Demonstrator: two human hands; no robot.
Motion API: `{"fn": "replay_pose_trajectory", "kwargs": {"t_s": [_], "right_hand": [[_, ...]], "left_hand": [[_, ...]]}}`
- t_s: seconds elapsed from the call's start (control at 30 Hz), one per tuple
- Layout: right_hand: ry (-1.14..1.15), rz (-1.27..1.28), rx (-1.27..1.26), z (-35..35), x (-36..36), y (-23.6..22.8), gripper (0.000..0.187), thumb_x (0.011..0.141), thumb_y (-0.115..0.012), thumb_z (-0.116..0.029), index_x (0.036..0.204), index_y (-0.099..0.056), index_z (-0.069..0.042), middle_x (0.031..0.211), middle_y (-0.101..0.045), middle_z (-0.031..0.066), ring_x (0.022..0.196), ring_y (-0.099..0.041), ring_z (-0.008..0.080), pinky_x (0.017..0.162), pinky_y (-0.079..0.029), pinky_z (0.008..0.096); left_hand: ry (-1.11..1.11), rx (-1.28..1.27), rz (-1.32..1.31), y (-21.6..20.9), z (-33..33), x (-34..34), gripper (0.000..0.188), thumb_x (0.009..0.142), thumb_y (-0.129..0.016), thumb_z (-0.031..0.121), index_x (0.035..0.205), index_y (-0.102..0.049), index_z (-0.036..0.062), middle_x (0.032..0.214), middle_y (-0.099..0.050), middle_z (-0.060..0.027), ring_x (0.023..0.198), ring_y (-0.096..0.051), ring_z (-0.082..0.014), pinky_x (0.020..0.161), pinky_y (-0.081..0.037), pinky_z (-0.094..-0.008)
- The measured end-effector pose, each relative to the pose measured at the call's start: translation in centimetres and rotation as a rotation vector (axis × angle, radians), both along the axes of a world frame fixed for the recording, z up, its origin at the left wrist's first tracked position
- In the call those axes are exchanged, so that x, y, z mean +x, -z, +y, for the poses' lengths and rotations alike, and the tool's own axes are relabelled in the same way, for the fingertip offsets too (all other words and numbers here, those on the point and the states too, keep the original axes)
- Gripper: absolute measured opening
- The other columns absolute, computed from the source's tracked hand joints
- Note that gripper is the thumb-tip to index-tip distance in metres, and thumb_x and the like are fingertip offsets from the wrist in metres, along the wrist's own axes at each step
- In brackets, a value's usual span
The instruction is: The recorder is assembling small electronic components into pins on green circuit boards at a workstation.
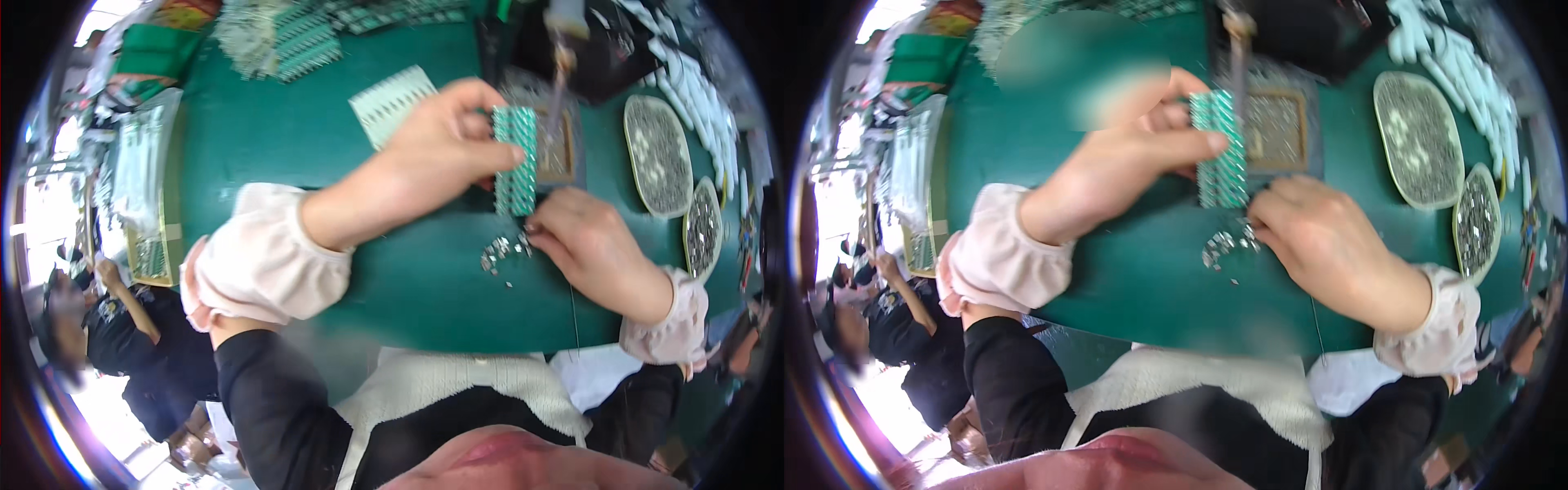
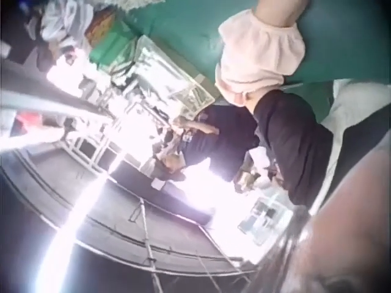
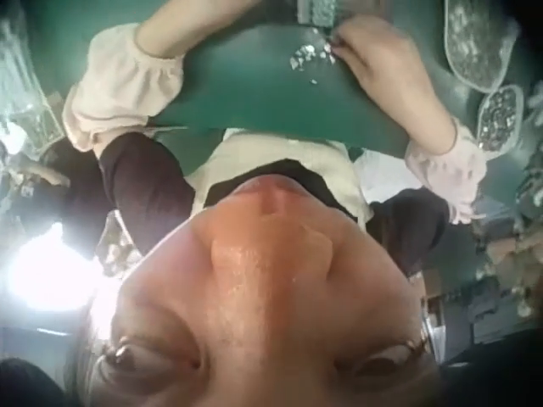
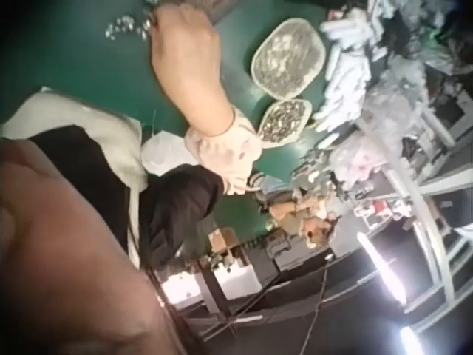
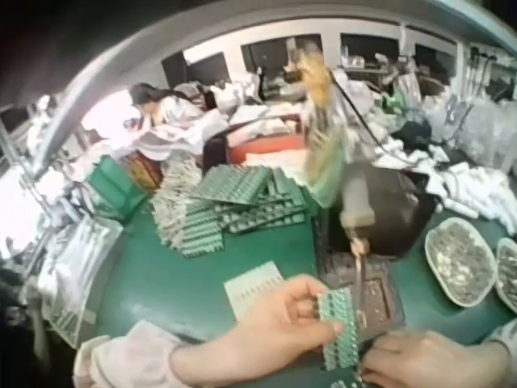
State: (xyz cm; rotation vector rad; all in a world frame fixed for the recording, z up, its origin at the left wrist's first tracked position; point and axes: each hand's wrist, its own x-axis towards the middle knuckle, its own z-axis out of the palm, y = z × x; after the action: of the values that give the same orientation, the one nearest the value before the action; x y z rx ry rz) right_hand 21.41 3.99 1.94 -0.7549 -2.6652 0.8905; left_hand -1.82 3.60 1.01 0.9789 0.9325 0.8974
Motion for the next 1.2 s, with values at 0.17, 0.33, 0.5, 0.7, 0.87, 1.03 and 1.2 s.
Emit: {"fn": "replay_pose_trajectory", "kwargs": {"t_s": [0.17,0.33,0.5,0.7,0.87,1.03,1.2], "right_hand": [[0.004,0.049,0.031,-0.7,0.3,-0.2,0.015,0.075,-0.071,0.000,0.087,-0.061,0.000,0.079,-0.061,0.0141,0.071,-0.061,0.0310,0.063,-0.049,0.0388],[0.080,0.068,-0.040,-1.2,0.1,-0.9,0.013,0.075,-0.070,0.003,0.084,-0.062,-0.001,0.075,-0.061,0.0107,0.063,-0.062,0.0213,0.052,-0.048,0.0314],[0.169,0.123,-0.114,-1.5,0.2,-1.9,0.014,0.076,-0.071,0.002,0.088,-0.065,-0.002,0.079,-0.063,0.0084,0.066,-0.063,0.0192,0.052,-0.049,0.0293],[0.088,0.269,-0.049,0.1,0.8,-0.5,0.013,0.081,-0.071,-0.005,0.092,-0.066,-0.003,0.086,-0.066,0.0109,0.074,-0.066,0.0268,0.065,-0.052,0.0346],[0.043,0.448,-0.016,0.4,0.7,0.9,0.012,0.083,-0.067,-0.007,0.094,-0.065,-0.002,0.089,-0.067,0.0120,0.080,-0.066,0.0317,0.070,-0.053,0.0383],[0.141,0.474,-0.049,-0.1,0.5,0.8,0.010,0.079,-0.066,-0.005,0.088,-0.066,-0.002,0.083,-0.068,0.0125,0.076,-0.067,0.0329,0.068,-0.053,0.0394],[0.166,0.507,-0.066,-0.2,0.6,0.9,0.009,0.078,-0.067,-0.005,0.087,-0.067,-0.002,0.080,-0.070,0.0126,0.074,-0.068,0.0319,0.066,-0.053,0.0391]], "left_hand": [[-0.012,-0.043,-0.036,0.8,-0.2,0.5,0.028,0.089,-0.068,0.002,0.110,-0.050,0.0042,0.094,-0.068,-0.0063,0.085,-0.067,-0.0141,0.070,-0.055,-0.0285],[-0.032,-0.059,-0.022,0.9,-0.4,0.8,0.029,0.086,-0.069,0.002,0.110,-0.051,0.0036,0.094,-0.068,-0.0039,0.082,-0.065,-0.0113,0.067,-0.053,-0.0256],[0.000,-0.020,0.033,0.6,-0.4,0.8,0.026,0.089,-0.068,0.006,0.109,-0.052,0.0034,0.094,-0.068,-0.0037,0.081,-0.065,-0.0113,0.068,-0.053,-0.0262],[0.012,-0.103,0.065,0.6,-0.4,0.8,0.024,0.093,-0.063,0.010,0.114,-0.053,0.0070,0.099,-0.066,-0.0037,0.089,-0.066,-0.0136,0.075,-0.055,-0.0269],[-0.010,-0.088,0.198,0.9,-0.9,0.9,0.018,0.090,-0.066,0.002,0.106,-0.059,0.0043,0.088,-0.064,0.0015,0.076,-0.059,-0.0059,0.065,-0.045,-0.0194],[0.076,-0.038,0.199,1.5,-0.8,0.2,0.019,0.091,-0.065,0.003,0.108,-0.057,0.0070,0.085,-0.065,0.0008,0.068,-0.061,-0.0047,0.056,-0.050,-0.0177],[0.086,-0.043,0.219,1.1,-0.8,0.7,0.019,0.089,-0.069,0.004,0.105,-0.059,0.0056,0.076,-0.064,0.0024,0.058,-0.057,-0.0027,0.050,-0.045,-0.0164]]}}
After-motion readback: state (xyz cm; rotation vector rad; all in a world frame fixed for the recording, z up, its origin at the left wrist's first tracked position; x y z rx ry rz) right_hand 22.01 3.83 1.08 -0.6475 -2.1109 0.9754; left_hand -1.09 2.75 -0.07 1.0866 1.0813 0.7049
